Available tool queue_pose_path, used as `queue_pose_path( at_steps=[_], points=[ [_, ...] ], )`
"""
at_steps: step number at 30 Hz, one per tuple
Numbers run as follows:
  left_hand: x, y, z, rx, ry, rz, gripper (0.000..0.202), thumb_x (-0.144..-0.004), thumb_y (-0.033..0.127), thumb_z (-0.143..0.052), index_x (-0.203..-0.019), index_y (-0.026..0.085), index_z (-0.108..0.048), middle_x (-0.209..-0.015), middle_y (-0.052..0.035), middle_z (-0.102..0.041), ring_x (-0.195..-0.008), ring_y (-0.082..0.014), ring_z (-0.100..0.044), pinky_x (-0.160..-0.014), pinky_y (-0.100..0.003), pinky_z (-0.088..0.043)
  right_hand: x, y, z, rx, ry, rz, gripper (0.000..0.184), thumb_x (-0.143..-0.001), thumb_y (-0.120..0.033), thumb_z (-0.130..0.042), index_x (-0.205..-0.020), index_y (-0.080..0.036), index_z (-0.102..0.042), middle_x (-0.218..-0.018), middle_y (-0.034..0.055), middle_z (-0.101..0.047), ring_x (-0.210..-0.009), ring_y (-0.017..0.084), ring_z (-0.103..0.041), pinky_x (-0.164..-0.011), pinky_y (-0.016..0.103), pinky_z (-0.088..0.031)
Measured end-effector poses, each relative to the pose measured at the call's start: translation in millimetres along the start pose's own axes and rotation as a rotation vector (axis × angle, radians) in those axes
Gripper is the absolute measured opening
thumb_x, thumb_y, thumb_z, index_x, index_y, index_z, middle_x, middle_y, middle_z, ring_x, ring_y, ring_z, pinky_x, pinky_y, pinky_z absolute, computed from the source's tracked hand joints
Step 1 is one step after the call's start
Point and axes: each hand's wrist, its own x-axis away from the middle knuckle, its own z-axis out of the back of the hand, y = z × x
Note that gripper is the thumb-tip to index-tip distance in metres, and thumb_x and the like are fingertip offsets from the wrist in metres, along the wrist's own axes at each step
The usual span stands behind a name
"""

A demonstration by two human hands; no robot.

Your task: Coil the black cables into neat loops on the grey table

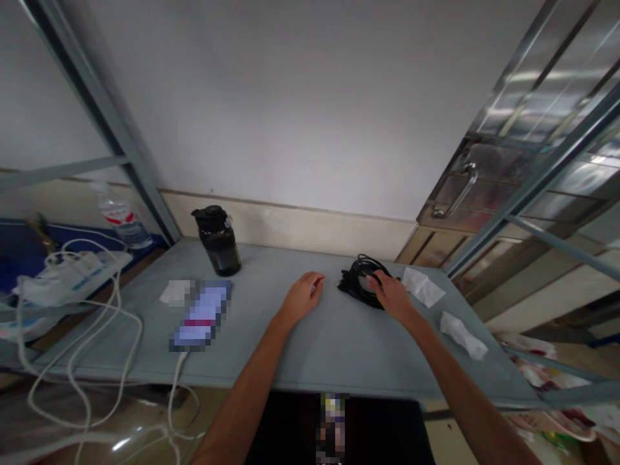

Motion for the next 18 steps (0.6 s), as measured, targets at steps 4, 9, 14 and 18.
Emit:
queue_pose_path(
  at_steps=[4, 9, 14, 18],
  points=[
    [1, -1, -0.3, 0.035, 0.023, 0.011, 0.025, -0.115, 0.036, -0.054, -0.115, 0.023, -0.075, -0.112, -0.0116, -0.078, -0.103, -0.0269, -0.072, -0.103, -0.046, -0.062, -18, -3, 25, -0.107, 0.141, -0.113, 0.064, -0.111, -0.084, -0.038, -0.093, -0.027, -0.060, -0.075, 0.0054, -0.072, -0.064, 0.026, -0.066, -0.066, 0.038, -0.047],
    [1, 1, -0.7, 0.091, 0.052, 0.025, 0.026, -0.114, 0.040, -0.055, -0.113, 0.024, -0.077, -0.112, -0.0121, -0.079, -0.101, -0.0274, -0.073, -0.098, -0.046, -0.064, -33, -20, 69, -0.203, 0.338, -0.179, 0.065, -0.108, -0.089, -0.040, -0.090, -0.028, -0.053, -0.070, 0.0011, -0.062, -0.057, 0.021, -0.059, -0.058, 0.036, -0.048],
    [-3, 7, -3.9, 0.184, 0.073, 0.060, 0.032, -0.110, 0.052, -0.064, -0.114, 0.024, -0.079, -0.105, -0.0098, -0.082, -0.094, -0.0260, -0.076, -0.086, -0.041, -0.063, -29, -68, 88, -0.569, 0.466, -0.180, 0.055, -0.105, -0.081, -0.061, -0.096, -0.028, -0.050, -0.077, -0.0033, -0.058, -0.054, 0.014, -0.050, -0.050, 0.030, -0.045],
    [-5, 16, -0.3, 0.427, 0.045, 0.175, 0.054, -0.105, 0.070, -0.067, -0.121, 0.021, -0.081, -0.103, -0.0109, -0.085, -0.091, -0.0259, -0.078, -0.081, -0.038, -0.061, -12, -106, 61, -0.652, 0.331, -0.091, 0.045, -0.113, -0.074, -0.052, -0.106, -0.029, -0.047, -0.079, -0.0028, -0.057, -0.058, 0.017, -0.053, -0.052, 0.030, -0.046]
  ],
)
